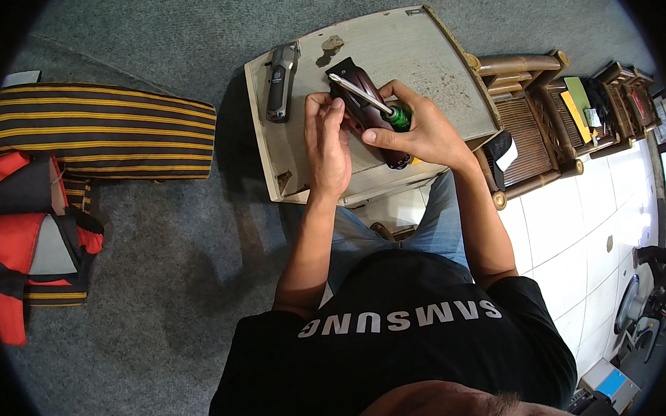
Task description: The person uses a screwdriver to tighten screws on the casing and blade assembly of two different electric clippers on a table.
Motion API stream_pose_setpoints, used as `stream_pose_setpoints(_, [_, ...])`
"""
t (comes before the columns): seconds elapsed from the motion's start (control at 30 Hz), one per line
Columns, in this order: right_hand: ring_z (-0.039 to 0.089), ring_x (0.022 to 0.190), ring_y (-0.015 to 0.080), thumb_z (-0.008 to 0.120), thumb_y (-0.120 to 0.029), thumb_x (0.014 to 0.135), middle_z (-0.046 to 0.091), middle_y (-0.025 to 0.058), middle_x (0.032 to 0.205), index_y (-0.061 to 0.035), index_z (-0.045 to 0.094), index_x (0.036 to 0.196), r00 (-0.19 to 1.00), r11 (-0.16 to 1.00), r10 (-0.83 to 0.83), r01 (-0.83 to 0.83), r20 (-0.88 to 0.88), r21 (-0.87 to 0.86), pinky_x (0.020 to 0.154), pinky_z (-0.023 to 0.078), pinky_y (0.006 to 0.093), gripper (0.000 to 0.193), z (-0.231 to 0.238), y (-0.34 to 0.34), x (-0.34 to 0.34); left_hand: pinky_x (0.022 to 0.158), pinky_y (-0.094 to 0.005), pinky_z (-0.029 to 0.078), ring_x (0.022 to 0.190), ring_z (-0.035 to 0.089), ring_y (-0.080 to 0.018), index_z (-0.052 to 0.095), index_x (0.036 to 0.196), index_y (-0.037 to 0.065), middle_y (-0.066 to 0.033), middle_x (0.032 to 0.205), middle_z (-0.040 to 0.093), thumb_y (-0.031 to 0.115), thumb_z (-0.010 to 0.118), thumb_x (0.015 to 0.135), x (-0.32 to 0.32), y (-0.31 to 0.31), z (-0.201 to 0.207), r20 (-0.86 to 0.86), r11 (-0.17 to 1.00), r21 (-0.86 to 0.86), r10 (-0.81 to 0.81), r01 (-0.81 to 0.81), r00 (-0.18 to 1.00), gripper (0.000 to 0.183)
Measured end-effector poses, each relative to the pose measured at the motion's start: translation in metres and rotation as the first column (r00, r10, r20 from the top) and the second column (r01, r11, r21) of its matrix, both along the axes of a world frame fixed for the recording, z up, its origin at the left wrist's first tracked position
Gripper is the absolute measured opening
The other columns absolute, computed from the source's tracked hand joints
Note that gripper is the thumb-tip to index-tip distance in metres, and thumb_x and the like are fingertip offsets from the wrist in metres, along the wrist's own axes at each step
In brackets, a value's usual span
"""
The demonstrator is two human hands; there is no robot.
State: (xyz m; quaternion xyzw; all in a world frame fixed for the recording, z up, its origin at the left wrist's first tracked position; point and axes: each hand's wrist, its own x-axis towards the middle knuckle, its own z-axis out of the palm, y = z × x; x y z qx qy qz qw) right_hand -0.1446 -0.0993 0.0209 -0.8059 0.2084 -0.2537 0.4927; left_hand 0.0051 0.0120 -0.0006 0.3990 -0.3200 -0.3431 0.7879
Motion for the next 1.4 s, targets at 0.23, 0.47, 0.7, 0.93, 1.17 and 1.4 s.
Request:
stream_pose_setpoints(0.23, [0.073,0.084,0.0204,0.094,-0.056,0.078,0.076,0.0137,0.091,-0.0017,0.064,0.12,1.0,1.0,0.0,0.0,-0.002,-0.004,0.078,0.057,0.0348,0.075,0.0007,0.0003,0.0002,0.081,-0.0279,0.046,0.086,0.055,-0.0088,0.053,0.111,0.007,-0.0023,0.097,0.058,0.021,0.058,0.111,0.0002,0.0009,0.0008,0.006,1.0,0.007,0.007,-0.007,1.0,0.016])
stream_pose_setpoints(0.47, [0.073,0.083,0.0214,0.094,-0.057,0.077,0.076,0.0142,0.09,-0.0014,0.064,0.12,1.0,1.0,-0.009,0.009,-0.005,-0.015,0.077,0.058,0.0353,0.077,-0.0009,-0.0001,0.0003,0.079,-0.0267,0.045,0.085,0.055,-0.008,0.053,0.111,0.007,-0.0015,0.096,0.058,0.022,0.059,0.11,0.0001,0.0001,-0.0002,0.014,1.0,0.013,0.005,-0.005,1.0,0.016])
stream_pose_setpoints(0.7, [0.074,0.084,0.0211,0.094,-0.056,0.077,0.076,0.0146,0.091,-0.0011,0.064,0.12,1.0,1.0,-0.004,0.004,-0.009,-0.003,0.078,0.058,0.0352,0.076,0.0006,0.0004,0.0002,0.078,-0.0265,0.045,0.085,0.054,-0.0078,0.053,0.111,0.007,-0.0014,0.096,0.058,0.022,0.059,0.11,0.0014,0.0,-0.002,0.009,1.0,0.011,0.006,-0.006,1.0,0.016])
stream_pose_setpoints(0.93, [0.073,0.084,0.0209,0.095,-0.055,0.077,0.076,0.015,0.091,-0.001,0.064,0.12,1.0,1.0,-0.001,0.001,0.006,0.013,0.078,0.058,0.035,0.075,0.0011,0.0011,0.0008,0.078,-0.0268,0.045,0.085,0.055,-0.0079,0.053,0.112,0.007,-0.0014,0.096,0.058,0.022,0.059,0.111,-0.0004,0.0001,0.0004,-0.002,1.0,0.006,0.016,-0.016,1.0,0.016])
stream_pose_setpoints(1.17, [0.072,0.082,0.0199,0.094,-0.056,0.077,0.075,0.0137,0.089,-0.0012,0.064,0.119,1.0,1.0,-0.001,0.001,0.017,-0.005,0.076,0.057,0.0341,0.075,-0.0003,0.0004,0.0,0.079,-0.0272,0.046,0.086,0.055,-0.0081,0.053,0.112,0.007,-0.0014,0.096,0.058,0.023,0.059,0.111,-0.0008,0.0003,0.001,0.008,1.0,0.006,0.011,-0.011,1.0,0.017])
stream_pose_setpoints(1.4, [0.073,0.081,0.0197,0.094,-0.058,0.077,0.076,0.0133,0.088,-0.0015,0.064,0.119,1.0,1.0,-0.005,0.005,0.025,-0.026,0.075,0.058,0.0342,0.077,-0.002,0.0,0.0008,0.08,-0.0281,0.046,0.086,0.055,-0.0087,0.053,0.113,0.007,-0.0018,0.097,0.058,0.023,0.059,0.111,-0.0001,-0.0001,-0.0007,0.002,1.0,-0.001,0.005,-0.005,1.0,0.018])
